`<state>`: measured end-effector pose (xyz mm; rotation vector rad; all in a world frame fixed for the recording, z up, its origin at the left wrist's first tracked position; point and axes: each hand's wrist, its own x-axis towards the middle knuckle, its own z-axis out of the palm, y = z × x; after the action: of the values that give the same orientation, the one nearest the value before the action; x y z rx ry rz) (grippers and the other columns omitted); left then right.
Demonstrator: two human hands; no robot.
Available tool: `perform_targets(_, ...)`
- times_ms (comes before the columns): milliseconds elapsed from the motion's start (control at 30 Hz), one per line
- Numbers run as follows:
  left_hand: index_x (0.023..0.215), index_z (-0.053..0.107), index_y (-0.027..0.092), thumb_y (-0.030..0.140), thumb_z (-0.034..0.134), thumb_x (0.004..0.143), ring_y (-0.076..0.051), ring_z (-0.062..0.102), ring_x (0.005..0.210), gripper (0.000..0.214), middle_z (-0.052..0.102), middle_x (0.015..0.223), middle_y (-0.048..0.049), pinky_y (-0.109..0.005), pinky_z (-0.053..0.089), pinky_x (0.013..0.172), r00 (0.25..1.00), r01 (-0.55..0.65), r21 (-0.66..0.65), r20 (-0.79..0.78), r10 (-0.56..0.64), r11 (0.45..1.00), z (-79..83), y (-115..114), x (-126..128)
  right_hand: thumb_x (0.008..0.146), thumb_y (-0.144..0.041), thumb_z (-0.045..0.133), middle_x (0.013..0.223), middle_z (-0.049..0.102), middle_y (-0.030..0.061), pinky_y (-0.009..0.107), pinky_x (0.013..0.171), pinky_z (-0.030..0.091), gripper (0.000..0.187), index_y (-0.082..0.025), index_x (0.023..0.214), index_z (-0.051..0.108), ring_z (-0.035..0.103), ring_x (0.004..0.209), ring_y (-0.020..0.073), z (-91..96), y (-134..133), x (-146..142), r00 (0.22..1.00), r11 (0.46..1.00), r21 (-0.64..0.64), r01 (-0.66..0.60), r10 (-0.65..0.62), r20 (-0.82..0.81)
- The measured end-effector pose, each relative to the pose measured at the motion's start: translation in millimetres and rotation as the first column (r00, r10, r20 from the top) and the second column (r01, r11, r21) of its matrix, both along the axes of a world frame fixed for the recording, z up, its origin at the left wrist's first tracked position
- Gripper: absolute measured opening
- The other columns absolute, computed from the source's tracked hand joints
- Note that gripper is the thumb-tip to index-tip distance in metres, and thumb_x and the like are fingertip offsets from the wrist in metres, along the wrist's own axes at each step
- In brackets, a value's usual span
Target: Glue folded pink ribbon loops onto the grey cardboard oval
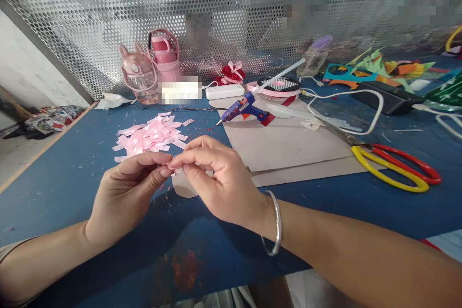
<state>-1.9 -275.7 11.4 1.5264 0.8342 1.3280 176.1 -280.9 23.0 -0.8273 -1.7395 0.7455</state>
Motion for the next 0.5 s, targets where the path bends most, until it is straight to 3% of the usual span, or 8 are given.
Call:
perform_targets(167, 0.089, 0.077, 0.029, 0.015, 0.075, 0.083, -0.005, 0.068, 0.077, 0.016, 0.077, 0.086, 0.0072, -0.009, 0.054, 0.072, 0.999, 0.014, -0.051, 0.032, -0.012, 0.999, 1.6, -1.5, -0.1, 0.085, -0.012, 0.06, 0.086, 0.068, 0.0021, 0.02, 0.066, 0.053, 0.013, -0.016, 0.086, 0.072, 0.065, 0.077, 0.0097, 3.4, 2.6, -0.4, 0.996, 0.987, -0.155, -0.052, 0.04, -0.077)
perform_targets(333, 0.088, 0.075, 0.025, 0.006, 0.07, 0.085, -0.006, 0.07, 0.077, 0.02, 0.077, 0.082, 0.0054, -0.011, 0.054, 0.075, 0.998, 0.06, 0.083, -0.006, -0.06, 0.995, 1.7, -1.4, -0.1, 0.081, -0.012, 0.062, 0.07, 0.067, -0.0035, 0.016, 0.063, 0.052, 0.01, -0.017, 0.084, 0.071, 0.062, 0.065, 0.0068, 7.6, 3.9, -1.3, 0.992, 0.943, -0.326, -0.071, 0.032, -0.124)
perform_targets(500, 0.094, 0.072, 0.027, 0.007, 0.073, 0.082, -0.006, 0.068, 0.077, 0.022, 0.074, 0.085, 0.0058, -0.011, 0.055, 0.072, 1.0, 0.005, 0.092, 0.017, -0.007, 0.996, -1.2, -2.1, -1.1, 0.079, -0.01, 0.063, 0.074, 0.069, -0.0024, 0.015, 0.062, 0.051, 0.01, -0.016, 0.082, 0.071, 0.063, 0.067, 0.0065, 8.1, 2.4, -1.9, 0.996, 0.962, -0.273, -0.032, 0.01, -0.084)
